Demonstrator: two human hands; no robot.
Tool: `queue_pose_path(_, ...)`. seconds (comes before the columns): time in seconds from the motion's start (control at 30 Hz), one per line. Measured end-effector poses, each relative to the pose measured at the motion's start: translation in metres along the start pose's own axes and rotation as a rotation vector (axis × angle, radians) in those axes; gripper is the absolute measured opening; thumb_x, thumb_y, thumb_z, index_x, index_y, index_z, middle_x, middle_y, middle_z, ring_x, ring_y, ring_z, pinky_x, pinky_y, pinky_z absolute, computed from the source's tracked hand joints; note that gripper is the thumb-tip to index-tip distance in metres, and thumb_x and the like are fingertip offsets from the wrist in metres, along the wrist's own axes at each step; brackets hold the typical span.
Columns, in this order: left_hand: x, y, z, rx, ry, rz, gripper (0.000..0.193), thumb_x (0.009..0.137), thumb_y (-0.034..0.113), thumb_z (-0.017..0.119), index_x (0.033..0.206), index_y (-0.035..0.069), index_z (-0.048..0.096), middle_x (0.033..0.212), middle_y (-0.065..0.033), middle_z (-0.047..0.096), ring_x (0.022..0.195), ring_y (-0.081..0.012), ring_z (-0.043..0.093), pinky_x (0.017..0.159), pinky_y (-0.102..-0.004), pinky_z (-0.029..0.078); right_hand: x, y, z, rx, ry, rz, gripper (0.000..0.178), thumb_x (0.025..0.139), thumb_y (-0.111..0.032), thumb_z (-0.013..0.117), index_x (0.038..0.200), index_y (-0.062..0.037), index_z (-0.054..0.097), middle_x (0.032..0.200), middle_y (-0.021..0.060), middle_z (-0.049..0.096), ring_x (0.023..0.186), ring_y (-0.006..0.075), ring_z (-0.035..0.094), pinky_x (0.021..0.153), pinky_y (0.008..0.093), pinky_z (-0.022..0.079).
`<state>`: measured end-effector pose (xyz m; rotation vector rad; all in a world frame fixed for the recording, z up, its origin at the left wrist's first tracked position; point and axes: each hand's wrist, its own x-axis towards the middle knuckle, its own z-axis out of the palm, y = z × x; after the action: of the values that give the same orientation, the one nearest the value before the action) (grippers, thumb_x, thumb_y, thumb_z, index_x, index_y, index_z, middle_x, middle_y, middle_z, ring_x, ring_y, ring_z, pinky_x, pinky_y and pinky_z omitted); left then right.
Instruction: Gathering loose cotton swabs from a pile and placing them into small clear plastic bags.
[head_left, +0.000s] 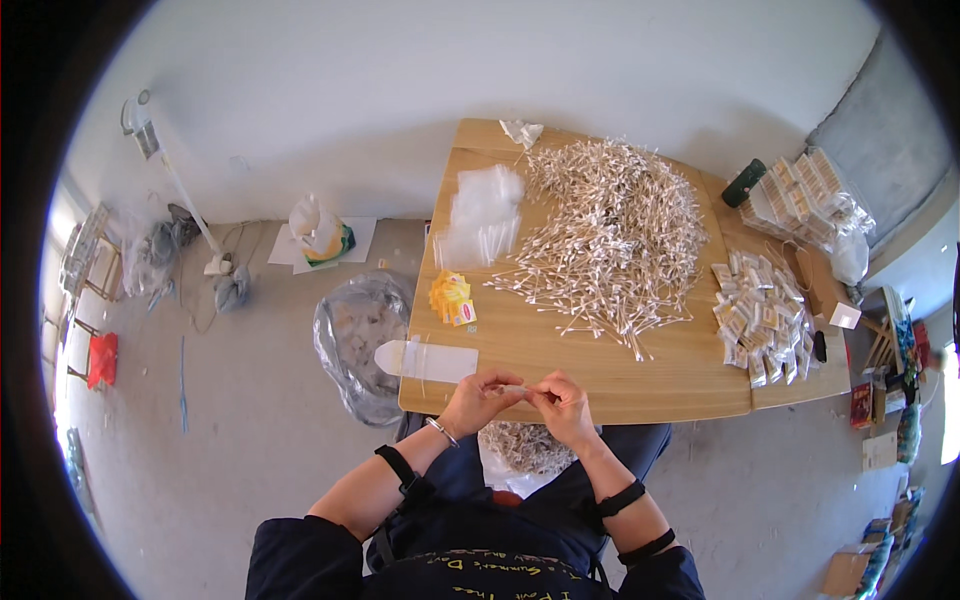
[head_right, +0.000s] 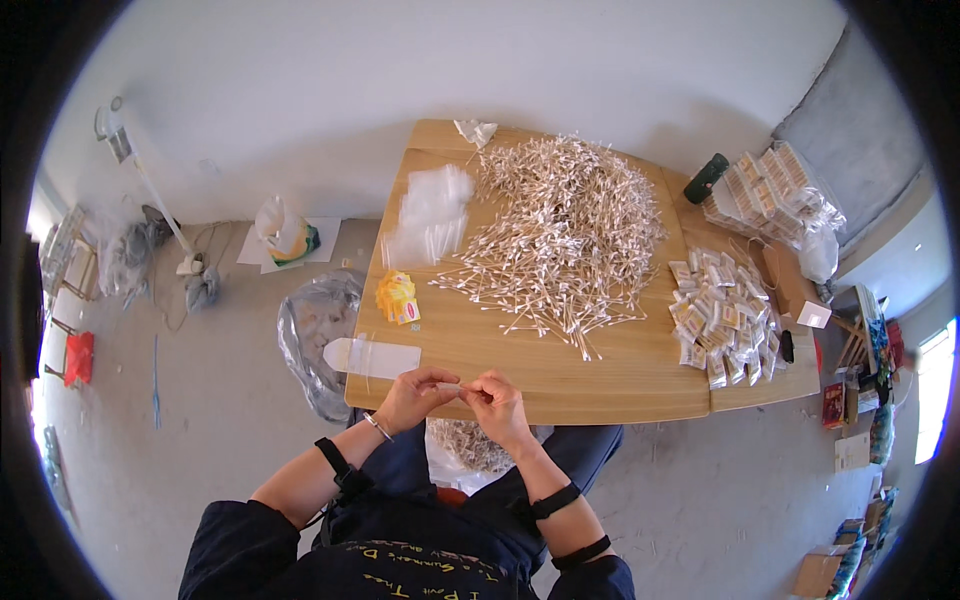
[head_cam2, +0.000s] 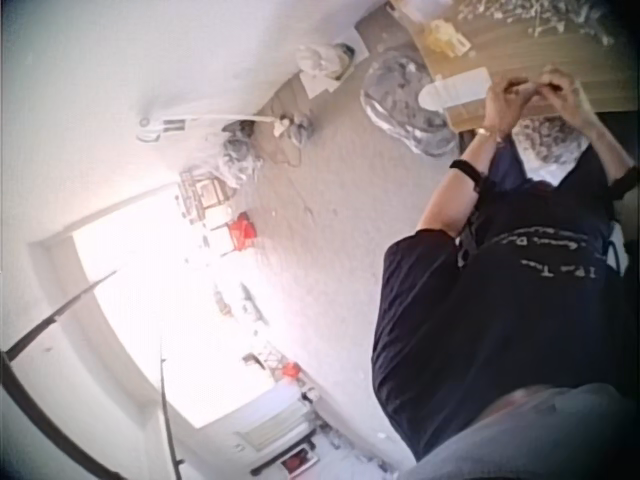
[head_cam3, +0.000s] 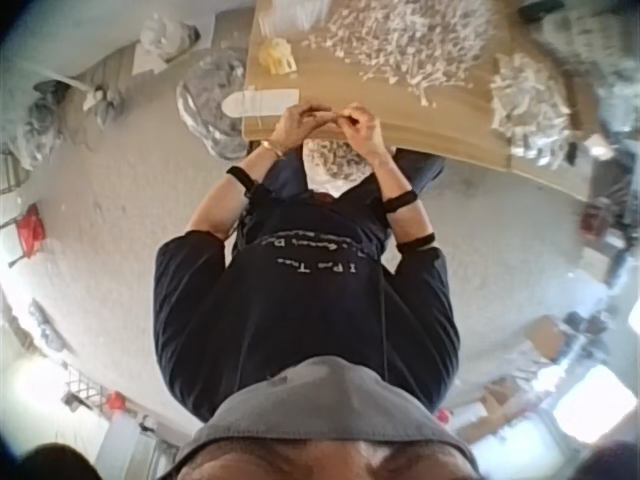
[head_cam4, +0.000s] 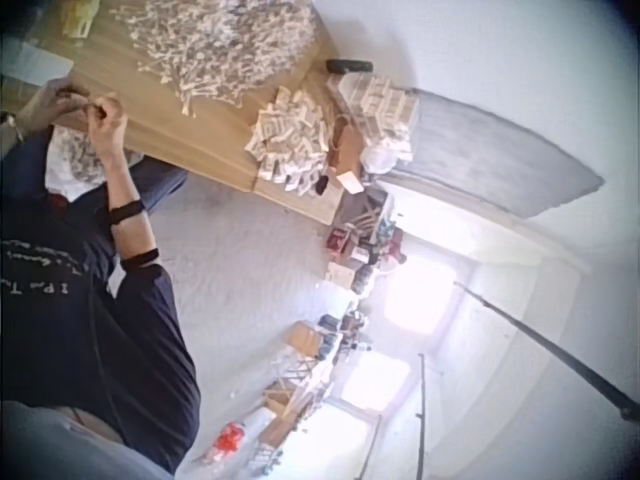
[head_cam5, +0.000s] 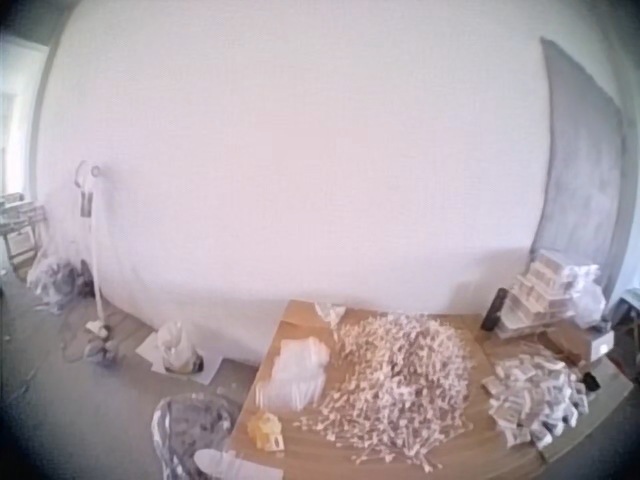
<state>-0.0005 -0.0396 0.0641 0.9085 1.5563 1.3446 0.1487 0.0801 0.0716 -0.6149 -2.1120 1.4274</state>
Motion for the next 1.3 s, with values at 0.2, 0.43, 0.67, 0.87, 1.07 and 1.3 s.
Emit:
queue_pose_path(0.2, 0.001, -0.025, 0.0, -0.269, 0.039, -0.056, 0.014, 0.088, 0.008, 0.066, 0.096, -0.002, 0.063, 0.108, -0.0105, 0.066, 0.098, -0.0118, 0.06, 0.089, -0.0248, 0.047, 0.005, 0.009, 0.012, 0.005, -0.027, 0.028, 0.007, 0.081, -0.006, 0.07, 0.08, -0.0017, 0.066, 0.077, 0.0034, 0.055, 0.065, 0.0103, 0.051, 0.058, 0.025, 0.041)
queue_pose_path(0.43, 0.008, -0.02, -0.006, -0.361, -0.018, -0.216, 0.009, 0.087, 0.007, 0.063, 0.09, -0.001, 0.062, 0.108, -0.013, 0.066, 0.101, -0.0131, 0.059, 0.09, -0.0265, 0.046, 0.011, 0.028, 0.008, 0.33, -0.191, 0.331, 0.005, 0.085, -0.006, 0.065, 0.082, -0.0023, 0.063, 0.08, -0.0005, 0.057, 0.07, 0.0057, 0.051, 0.063, 0.0203, 0.041)
queue_pose_path(0.67, 0.01, -0.021, -0.007, -0.346, -0.067, -0.199, 0.007, 0.086, 0.006, 0.062, 0.088, 0.0, 0.062, 0.109, -0.0115, 0.066, 0.102, -0.0157, 0.059, 0.091, -0.0273, 0.045, 0.011, 0.021, 0.004, 0.217, -0.188, 0.212, 0.001, 0.084, -0.003, 0.064, 0.084, -0.0027, 0.063, 0.082, 0.0012, 0.059, 0.072, 0.0087, 0.055, 0.066, 0.0219, 0.043)
queue_pose_path(0.87, 0.003, -0.006, -0.006, 0.405, 0.125, 0.38, 0.008, 0.081, 0.006, 0.069, 0.088, 0.008, 0.066, 0.101, -0.0072, 0.065, 0.092, -0.0235, 0.062, 0.081, -0.0321, 0.05, 0.003, 0.015, 0.004, -0.227, 0.003, -0.241, 0.01, 0.077, -0.003, 0.07, 0.085, -0.0056, 0.064, 0.08, 0.0064, 0.056, 0.076, 0.0247, 0.059, 0.067, 0.0334, 0.049)
queue_pose_path(1.07, -0.002, -0.005, -0.015, 0.901, 0.204, 0.819, 0.02, 0.072, 0.01, 0.068, 0.092, 0.014, 0.066, 0.092, -0.0005, 0.061, 0.088, -0.0201, 0.06, 0.076, -0.0338, 0.05, 0.001, 0.007, -0.003, -0.723, 0.07, -0.593, 0.018, 0.072, -0.009, 0.065, 0.09, -0.0106, 0.066, 0.089, 0.002, 0.056, 0.083, 0.021, 0.059, 0.069, 0.0339, 0.049)
queue_pose_path(1.3, -0.01, 0.007, -0.014, 1.076, 0.191, 0.867, 0.022, 0.072, 0.013, 0.063, 0.094, 0.014, 0.066, 0.092, 0.0031, 0.061, 0.088, -0.0149, 0.06, 0.077, -0.0303, 0.047, 0.001, 0.001, -0.008, -0.891, 0.006, -0.76, 0.023, 0.072, -0.013, 0.062, 0.094, -0.0073, 0.065, 0.081, 0.0016, 0.048, 0.079, 0.0178, 0.055, 0.069, 0.0311, 0.048)
